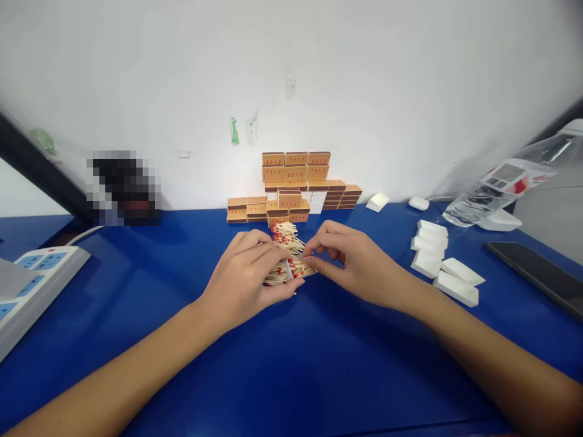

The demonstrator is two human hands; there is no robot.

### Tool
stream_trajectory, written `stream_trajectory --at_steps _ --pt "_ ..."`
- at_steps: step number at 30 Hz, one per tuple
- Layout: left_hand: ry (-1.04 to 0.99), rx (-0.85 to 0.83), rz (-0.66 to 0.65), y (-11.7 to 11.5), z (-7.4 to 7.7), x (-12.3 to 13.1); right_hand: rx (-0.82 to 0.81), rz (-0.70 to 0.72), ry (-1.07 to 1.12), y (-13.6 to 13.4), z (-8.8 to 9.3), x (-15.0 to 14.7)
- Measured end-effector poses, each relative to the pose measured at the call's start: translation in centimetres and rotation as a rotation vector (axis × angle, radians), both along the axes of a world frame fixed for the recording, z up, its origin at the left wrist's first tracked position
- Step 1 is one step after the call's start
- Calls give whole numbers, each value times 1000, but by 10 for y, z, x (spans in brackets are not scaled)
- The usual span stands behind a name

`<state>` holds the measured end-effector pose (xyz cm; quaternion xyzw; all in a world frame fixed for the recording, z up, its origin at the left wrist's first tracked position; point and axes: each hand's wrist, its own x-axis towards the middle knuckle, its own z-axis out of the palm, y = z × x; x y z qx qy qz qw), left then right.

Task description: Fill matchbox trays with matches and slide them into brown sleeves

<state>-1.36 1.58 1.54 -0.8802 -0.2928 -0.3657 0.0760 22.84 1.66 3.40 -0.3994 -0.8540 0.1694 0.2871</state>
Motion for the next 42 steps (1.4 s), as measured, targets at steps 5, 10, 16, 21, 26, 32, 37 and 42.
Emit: stream_trajectory --at_steps 5,10,16,21,26,32,37,42 --pt "-103 -179 -44 3 -1 -1 -80 -4 -29 1 4 5" --pt "-96 -283 -77 4 -4 -2 -55 0 -57 0 3 6" --pt "-58 -329 -149 -3 -3 3 -36 38 -105 -3 9 9" --pt "19 -344 -209 -15 -8 12 -47 20 -90 12 6 21" --pt "68 -290 -210 -15 -12 15 -23 -22 -159 29 -20 24" --pt "10 -245 -167 -12 -7 12 -100 5 -269 30 -22 23" --pt "33 -235 -125 -11 -7 10 -66 -28 -276 26 -7 35" --pt "56 -250 -93 -10 -10 10 -142 35 -217 12 13 37"
